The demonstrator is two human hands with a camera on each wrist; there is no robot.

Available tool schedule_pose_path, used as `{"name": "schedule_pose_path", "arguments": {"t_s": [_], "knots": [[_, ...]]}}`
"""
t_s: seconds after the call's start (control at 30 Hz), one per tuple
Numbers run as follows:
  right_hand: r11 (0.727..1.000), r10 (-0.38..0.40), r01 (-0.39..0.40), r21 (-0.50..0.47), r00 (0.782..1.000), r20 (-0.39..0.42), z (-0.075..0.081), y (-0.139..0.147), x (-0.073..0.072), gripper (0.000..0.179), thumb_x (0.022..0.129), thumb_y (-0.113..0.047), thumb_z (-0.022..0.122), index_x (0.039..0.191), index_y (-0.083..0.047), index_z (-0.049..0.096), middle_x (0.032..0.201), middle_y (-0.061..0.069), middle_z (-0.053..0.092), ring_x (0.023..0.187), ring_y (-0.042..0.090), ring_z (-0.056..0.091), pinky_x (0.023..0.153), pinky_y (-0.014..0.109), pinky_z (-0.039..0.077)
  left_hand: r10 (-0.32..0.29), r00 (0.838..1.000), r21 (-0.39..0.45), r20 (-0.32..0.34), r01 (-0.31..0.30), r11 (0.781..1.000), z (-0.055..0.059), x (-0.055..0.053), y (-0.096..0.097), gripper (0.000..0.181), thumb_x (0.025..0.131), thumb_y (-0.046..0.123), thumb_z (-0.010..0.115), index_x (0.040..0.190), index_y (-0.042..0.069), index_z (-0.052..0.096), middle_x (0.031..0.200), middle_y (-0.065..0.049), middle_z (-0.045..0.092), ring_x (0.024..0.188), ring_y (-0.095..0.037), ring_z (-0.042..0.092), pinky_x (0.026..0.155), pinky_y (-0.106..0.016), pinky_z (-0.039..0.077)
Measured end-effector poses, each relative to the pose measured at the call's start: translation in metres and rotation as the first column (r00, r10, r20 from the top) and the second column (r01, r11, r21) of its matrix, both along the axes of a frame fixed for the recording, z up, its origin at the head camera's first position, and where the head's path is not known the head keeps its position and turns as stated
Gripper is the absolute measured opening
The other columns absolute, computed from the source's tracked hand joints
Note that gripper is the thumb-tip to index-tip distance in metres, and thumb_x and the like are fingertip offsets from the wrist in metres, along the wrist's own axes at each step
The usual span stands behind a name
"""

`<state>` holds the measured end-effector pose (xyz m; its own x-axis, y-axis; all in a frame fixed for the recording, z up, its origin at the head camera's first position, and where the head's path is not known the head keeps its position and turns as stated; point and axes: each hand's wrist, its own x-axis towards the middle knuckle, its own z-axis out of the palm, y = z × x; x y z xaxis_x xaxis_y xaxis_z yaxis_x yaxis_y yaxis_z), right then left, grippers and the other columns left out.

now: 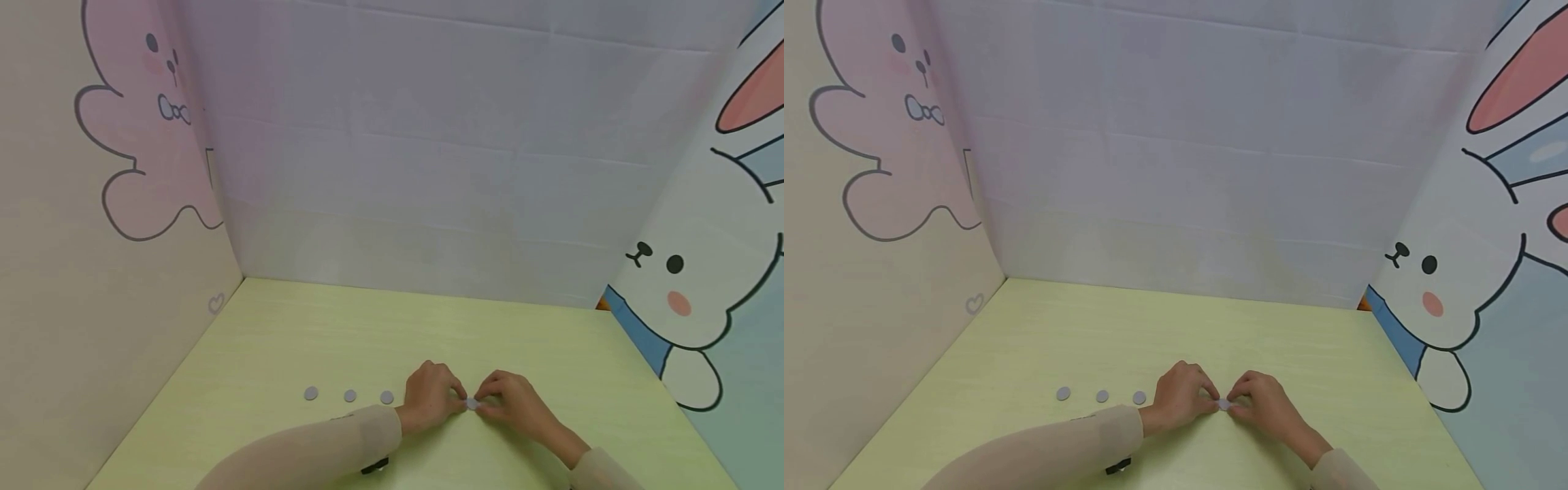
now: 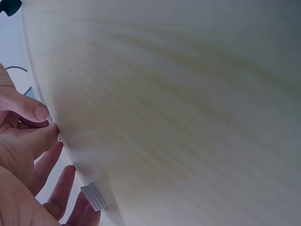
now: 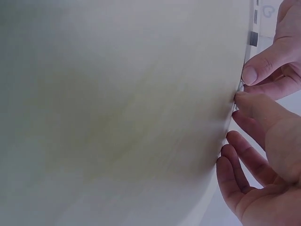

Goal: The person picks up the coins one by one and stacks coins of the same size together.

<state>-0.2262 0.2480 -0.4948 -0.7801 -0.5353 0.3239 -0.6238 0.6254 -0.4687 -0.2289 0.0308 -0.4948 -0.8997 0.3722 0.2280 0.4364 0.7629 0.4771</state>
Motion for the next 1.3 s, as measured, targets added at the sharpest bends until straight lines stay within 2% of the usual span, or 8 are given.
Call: {"name": "schedule_pose_path", "arguments": {"t_s": [0.23,0.77,1.1,1.3], "knots": [[1.0,-0.006,0.006,-0.001,1.0,-0.007,-0.0029,-0.0016,0.0003,0.009,0.083,-0.01,0.091,0.089,-0.014,0.084,0.094,-0.003,0.072,0.085,0.013,0.068,0.073,0.029,0.057,-0.006,1.0,-0.005,-0.012,0.006,1.0,-0.0025,-0.0009,-0.0005,0.008,0.081,0.032,0.095,0.083,0.029,0.088,0.089,0.014,0.068,0.082,-0.006,0.051,0.067,-0.02,0.038],[1.0,-0.014,0.015,-0.006,1.0,0.015,-0.0017,-0.0037,0.0005,0.009,0.085,-0.013,0.091,0.09,-0.017,0.084,0.096,-0.007,0.072,0.087,0.013,0.068,0.075,0.03,0.057,-0.012,1.0,0.009,-0.006,0.012,1.0,0.0025,0.0022,-0.0021,0.009,0.08,0.032,0.096,0.082,0.029,0.088,0.088,0.013,0.069,0.08,-0.005,0.05,0.066,-0.02,0.038],[1.0,-0.025,0.025,-0.01,1.0,0.011,-0.0023,-0.0046,0.0021,0.007,0.086,-0.017,0.09,0.09,-0.018,0.084,0.097,-0.006,0.072,0.086,0.015,0.069,0.074,0.031,0.058,0.006,1.0,-0.016,-0.017,-0.007,1.0,-0.0069,-0.0031,0.0013,0.01,0.079,0.035,0.096,0.083,0.031,0.088,0.088,0.014,0.067,0.08,-0.005,0.049,0.065,-0.02,0.038],[1.0,-0.025,0.025,-0.01,1.0,0.005,-0.0026,-0.0046,0.002,0.007,0.086,-0.016,0.09,0.09,-0.018,0.084,0.097,-0.005,0.071,0.086,0.014,0.068,0.074,0.03,0.057,-0.005,1.0,-0.006,-0.017,0.005,1.0,-0.0047,-0.0022,-0.0005,0.01,0.08,0.033,0.096,0.084,0.03,0.087,0.087,0.013,0.067,0.081,-0.006,0.05,0.066,-0.021,0.038]]}}
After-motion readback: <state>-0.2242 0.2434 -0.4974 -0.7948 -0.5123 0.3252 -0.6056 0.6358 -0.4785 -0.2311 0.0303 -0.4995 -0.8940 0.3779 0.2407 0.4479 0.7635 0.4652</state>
